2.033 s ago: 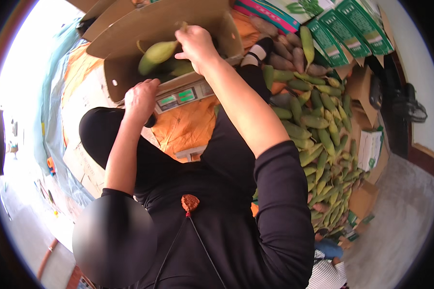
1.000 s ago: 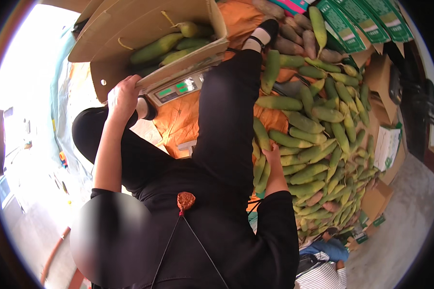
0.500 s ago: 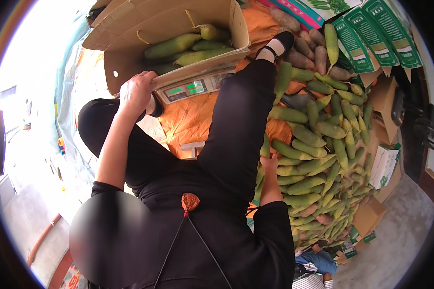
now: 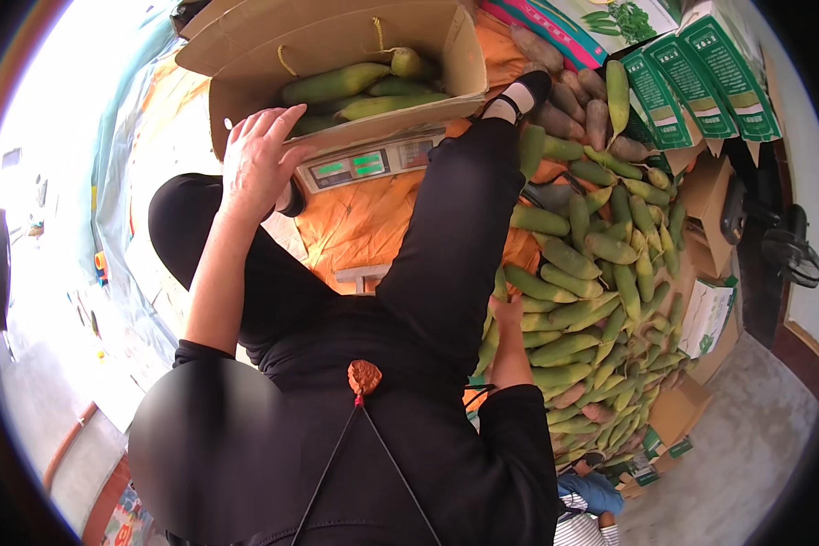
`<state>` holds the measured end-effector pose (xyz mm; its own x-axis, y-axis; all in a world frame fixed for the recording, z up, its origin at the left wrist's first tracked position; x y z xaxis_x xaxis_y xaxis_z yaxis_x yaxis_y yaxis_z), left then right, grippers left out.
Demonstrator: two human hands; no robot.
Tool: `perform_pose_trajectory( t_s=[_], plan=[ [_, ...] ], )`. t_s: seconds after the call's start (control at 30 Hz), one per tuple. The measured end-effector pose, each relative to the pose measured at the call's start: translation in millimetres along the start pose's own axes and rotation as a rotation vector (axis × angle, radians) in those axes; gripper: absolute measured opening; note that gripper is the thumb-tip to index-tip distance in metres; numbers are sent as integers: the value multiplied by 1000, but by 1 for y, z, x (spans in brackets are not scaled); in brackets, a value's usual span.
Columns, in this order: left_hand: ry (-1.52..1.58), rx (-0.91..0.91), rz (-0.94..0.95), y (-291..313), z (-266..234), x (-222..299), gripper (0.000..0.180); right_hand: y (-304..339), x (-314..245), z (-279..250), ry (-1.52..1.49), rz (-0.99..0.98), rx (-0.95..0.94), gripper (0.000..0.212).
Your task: Picking up ears of corn from the floor, placing them into a box on a digital scale to reach a target weight, and then setting the box aside.
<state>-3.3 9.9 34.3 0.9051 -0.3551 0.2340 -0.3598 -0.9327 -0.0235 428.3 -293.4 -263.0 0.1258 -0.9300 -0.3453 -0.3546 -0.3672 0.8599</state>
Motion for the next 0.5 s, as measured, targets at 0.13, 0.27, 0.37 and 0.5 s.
perform_pose_trajectory(
  t_s=[0.13, 0.27, 0.37, 0.5],
  plan=[
    [2, 54, 3, 1, 0, -5, 41, -10, 16, -3, -119, 4, 33, 62],
    [-14, 80, -10, 10, 0, -11, 37, 11, -7, -2, 229, 3, 101, 24],
    [-3, 103, -20, 9, 0, -11, 34, 49, -27, -19, 290, 61, 104, 32],
    [105, 153, -102, 6, 5, -16, 29, 77, -9, -63, 76, -157, 181, 44]
  ],
)
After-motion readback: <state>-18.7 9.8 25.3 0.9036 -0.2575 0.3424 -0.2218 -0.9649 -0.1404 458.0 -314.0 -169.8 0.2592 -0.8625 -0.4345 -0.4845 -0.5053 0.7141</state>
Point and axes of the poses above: each hand's wrist, its own y-axis away from the middle knuckle, its own z-axis out of the palm, x = y × z, the point moved 2 cm from there along -y, towards the middle knuckle, and after that the axes turned 10 degrees about -x, right-handed, at the moved point
